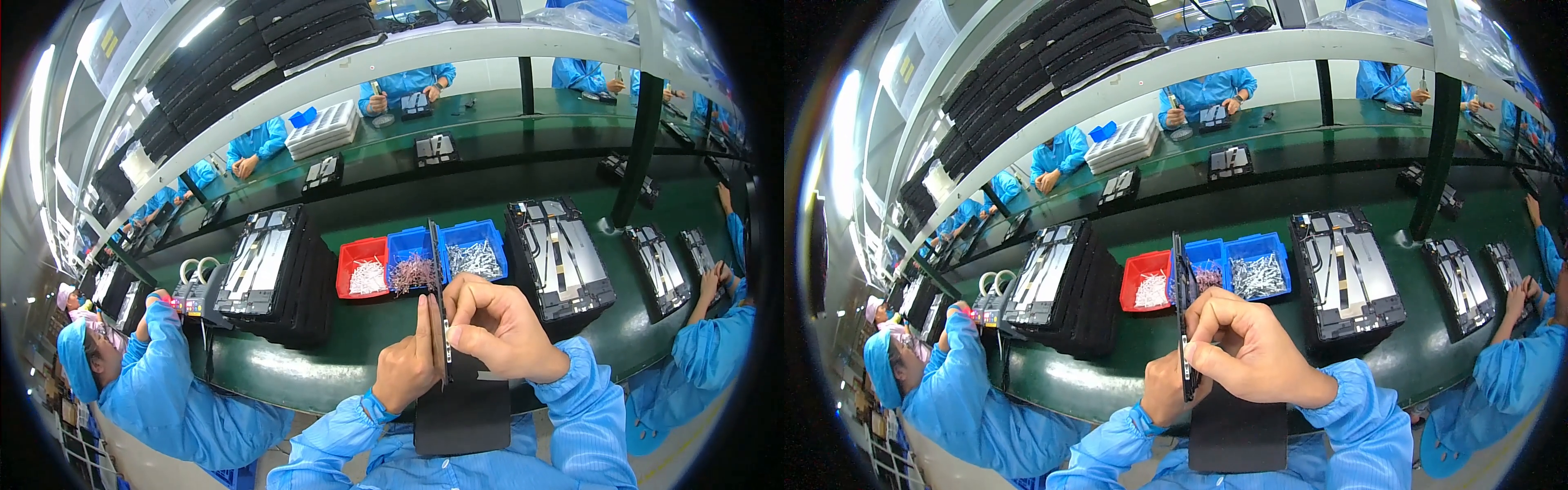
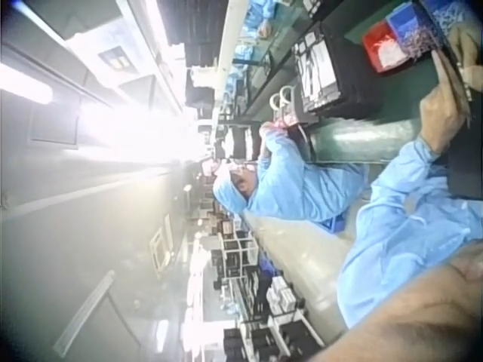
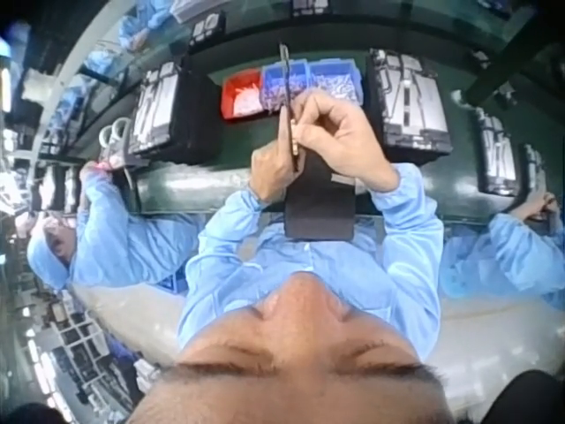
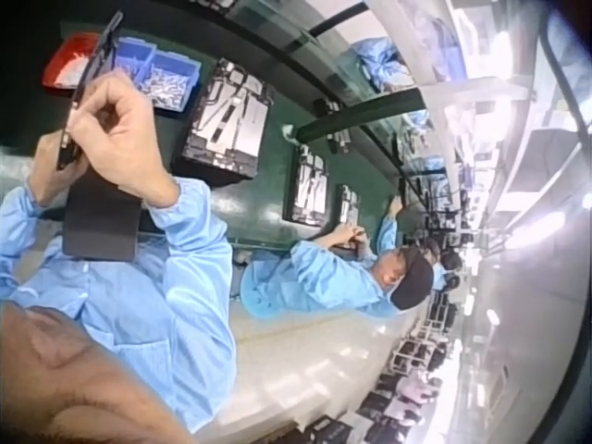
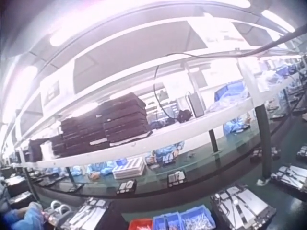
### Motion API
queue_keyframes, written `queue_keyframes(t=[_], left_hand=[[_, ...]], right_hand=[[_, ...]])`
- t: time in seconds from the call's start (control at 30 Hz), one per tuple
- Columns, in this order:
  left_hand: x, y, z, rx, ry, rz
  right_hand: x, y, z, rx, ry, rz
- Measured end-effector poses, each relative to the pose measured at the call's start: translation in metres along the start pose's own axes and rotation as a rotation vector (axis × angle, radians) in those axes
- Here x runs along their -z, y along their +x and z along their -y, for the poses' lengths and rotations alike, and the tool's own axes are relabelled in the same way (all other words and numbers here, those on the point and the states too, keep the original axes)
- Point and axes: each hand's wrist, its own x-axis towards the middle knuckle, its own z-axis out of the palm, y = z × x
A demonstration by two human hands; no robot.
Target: The person assembles tablet devices on an assembly line by taking tablet frames from a stack, applying adhesive strips and small components from bins onto each frame by hand, and stacking the assembled frames on the workbench.
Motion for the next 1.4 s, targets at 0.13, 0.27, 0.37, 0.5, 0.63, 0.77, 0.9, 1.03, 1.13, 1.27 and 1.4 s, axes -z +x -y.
queue_keyframes(t=[0.13, 0.27, 0.37, 0.5, 0.63, 0.77, 0.9, 1.03, 1.13, 1.27, 1.4], left_hand=[[0.003, 0.002, -0.002, -0.004, 0.037, 0.005], [-0.001, -0.001, -0.001, 0.005, 0.009, -0.005], [-0.004, -0.003, -0.002, 0.029, -0.007, -0.001], [-0.005, -0.003, -0.003, 0.028, 0.000, -0.007], [-0.005, -0.002, -0.003, 0.021, -0.008, -0.019], [-0.003, 0.001, -0.002, 0.002, 0.000, -0.017], [-0.002, -0.004, 0.002, -0.023, -0.031, 0.003], [0.002, -0.004, 0.000, -0.011, -0.078, 0.028], [0.000, -0.005, -0.004, 0.003, -0.071, -0.028], [-0.004, -0.012, 0.012, -0.032, -0.223, 0.026], [0.030, -0.044, 0.034, -0.118, -0.278, 0.430]], right_hand=[[0.002, 0.000, 0.000, -0.007, -0.002, 0.001], [-0.001, -0.003, 0.004, -0.120, 0.088, -0.046], [0.002, -0.003, 0.007, -0.173, 0.083, -0.086], [0.000, -0.002, 0.012, -0.255, 0.051, -0.104], [0.003, -0.002, 0.009, -0.208, 0.092, -0.076], [0.000, 0.001, 0.010, -0.223, 0.110, -0.070], [-0.006, 0.000, 0.004, -0.249, 0.121, -0.035], [-0.014, -0.014, -0.009, -0.046, -0.033, 0.024], [-0.019, -0.026, -0.019, 0.067, 0.034, -0.018], [-0.014, -0.021, -0.011, 0.059, 0.054, -0.032], [0.023, -0.028, 0.023, -0.025, -0.478, -0.236]])
